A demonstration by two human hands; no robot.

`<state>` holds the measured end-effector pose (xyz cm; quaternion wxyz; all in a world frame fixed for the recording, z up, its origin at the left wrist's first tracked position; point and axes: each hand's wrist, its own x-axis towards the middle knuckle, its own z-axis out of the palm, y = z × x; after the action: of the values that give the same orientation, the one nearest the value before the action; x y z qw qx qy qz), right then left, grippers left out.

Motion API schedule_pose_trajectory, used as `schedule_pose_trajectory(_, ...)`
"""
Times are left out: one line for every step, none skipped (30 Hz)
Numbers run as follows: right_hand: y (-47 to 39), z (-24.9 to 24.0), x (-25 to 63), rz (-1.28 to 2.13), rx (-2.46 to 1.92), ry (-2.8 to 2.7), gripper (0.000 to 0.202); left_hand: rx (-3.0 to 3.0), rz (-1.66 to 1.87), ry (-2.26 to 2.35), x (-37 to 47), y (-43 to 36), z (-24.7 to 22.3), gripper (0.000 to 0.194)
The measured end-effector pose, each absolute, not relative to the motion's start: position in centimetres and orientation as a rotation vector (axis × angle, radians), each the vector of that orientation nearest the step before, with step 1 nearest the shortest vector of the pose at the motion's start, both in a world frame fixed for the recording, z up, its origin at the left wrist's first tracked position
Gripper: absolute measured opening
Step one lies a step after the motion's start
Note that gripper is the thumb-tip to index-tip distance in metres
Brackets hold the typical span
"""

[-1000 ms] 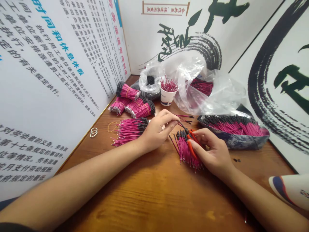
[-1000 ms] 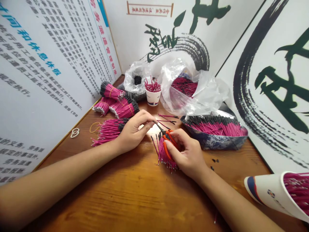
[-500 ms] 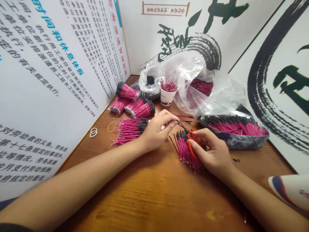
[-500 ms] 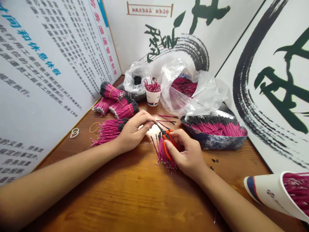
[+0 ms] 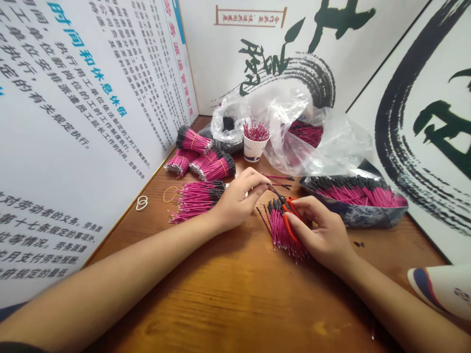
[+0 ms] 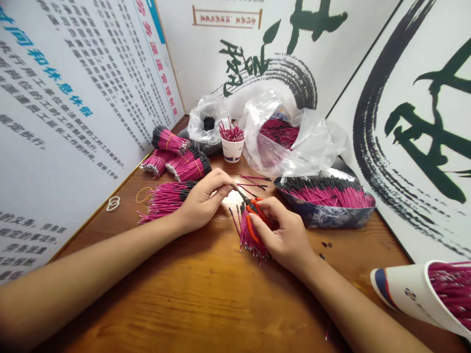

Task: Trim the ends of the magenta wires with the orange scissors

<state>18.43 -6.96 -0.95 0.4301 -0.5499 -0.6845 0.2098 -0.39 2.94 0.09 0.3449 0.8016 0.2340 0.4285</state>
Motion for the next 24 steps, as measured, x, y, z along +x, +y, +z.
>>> schedule_pose_trajectory(-6.97,-0.93,18.43,0.516,-1.370,-1.709,0.005,2.072,1.110,0.607,-0.38,2.92,0.10,0.014)
schedule_pose_trajectory(-6.97,-0.91,18.43,0.510,-1.368,-1.709,0.005,2.054,1.109,0.606,-0.36,2.90,0.10,0.013)
schedule_pose_trajectory(-6.98,-0.91,18.43,0.507,-1.369,-1.707,0.005,2.024,1.109,0.606,-0.34,2.88,0.08,0.012)
schedule_pose_trajectory(-6.98,-0.94,18.44,0.509,-1.371,-1.703,0.005,1.985,1.107,0.606,-0.31,2.86,0.05,0.010)
schedule_pose_trajectory(-6.97,-0.99,18.45,0.519,-1.373,-1.697,0.005,1.944,1.106,0.604,-0.28,2.85,0.00,0.008)
schedule_pose_trajectory(-6.95,-1.06,18.46,0.532,-1.374,-1.691,0.006,1.905,1.104,0.600,-0.25,2.84,-0.07,0.006)
schedule_pose_trajectory(-6.93,-1.13,18.48,0.546,-1.374,-1.685,0.006,1.876,1.099,0.594,-0.22,2.85,-0.14,0.005)
schedule_pose_trajectory(-6.91,-1.21,18.49,0.560,-1.373,-1.680,0.007,1.859,1.097,0.585,-0.19,2.87,-0.22,0.004)
schedule_pose_trajectory(-6.89,-1.28,18.51,0.572,-1.374,-1.677,0.007,1.852,1.095,0.577,-0.16,2.90,-0.29,0.004)
schedule_pose_trajectory(-6.87,-1.32,18.53,0.581,-1.378,-1.676,0.007,1.848,1.095,0.573,-0.15,2.93,-0.35,0.004)
schedule_pose_trajectory(-6.86,-1.35,18.54,0.584,-1.382,-1.676,0.007,1.844,1.093,0.575,-0.14,2.96,-0.39,0.004)
schedule_pose_trajectory(-6.85,-1.35,18.55,0.585,-1.385,-1.676,0.008,1.840,1.089,0.581,-0.13,2.98,-0.42,0.004)
schedule_pose_trajectory(-6.84,-1.34,18.55,0.586,-1.388,-1.678,0.008,1.835,1.085,0.587,-0.13,2.99,-0.42,0.005)
schedule_pose_trajectory(-6.83,-1.32,18.55,0.583,-1.389,-1.679,0.008,1.828,1.080,0.592,-0.14,2.99,-0.42,0.006)
schedule_pose_trajectory(-6.82,-1.30,18.54,0.579,-1.388,-1.682,0.008,1.820,1.075,0.592,-0.15,2.98,-0.40,0.006)
schedule_pose_trajectory(-6.81,-1.26,18.53,0.572,-1.387,-1.686,0.008,1.812,1.074,0.589,-0.16,2.97,-0.38,0.007)
schedule_pose_trajectory(-6.80,-1.23,18.52,0.567,-1.389,-1.690,0.007,1.803,1.072,0.585,-0.17,2.95,-0.36,0.007)
schedule_pose_trajectory(-6.79,-1.19,18.50,0.564,-1.390,-1.692,0.007,1.796,1.072,0.583,-0.18,2.93,-0.34,0.007)
schedule_pose_trajectory(-6.79,-1.15,18.48,0.563,-1.391,-1.692,0.007,1.790,1.071,0.583,-0.18,2.92,-0.33,0.007)
schedule_pose_trajectory(-6.79,-1.12,18.47,0.564,-1.391,-1.691,0.007,1.787,1.069,0.584,-0.18,2.91,-0.32,0.007)
schedule_pose_trajectory(-6.79,-1.08,18.45,0.566,-1.389,-1.689,0.007,1.785,1.067,0.587,-0.18,2.91,-0.30,0.007)
schedule_pose_trajectory(-6.80,-1.06,18.44,0.568,-1.389,-1.689,0.007,1.783,1.065,0.589,-0.17,2.91,-0.29,0.007)
schedule_pose_trajectory(-6.82,-1.04,18.44,0.570,-1.388,-1.689,0.007,1.782,1.065,0.588,-0.17,2.91,-0.27,0.007)
schedule_pose_trajectory(-6.83,-1.03,18.44,0.569,-1.387,-1.692,0.007,1.779,1.067,0.588,-0.16,2.91,-0.24,0.007)
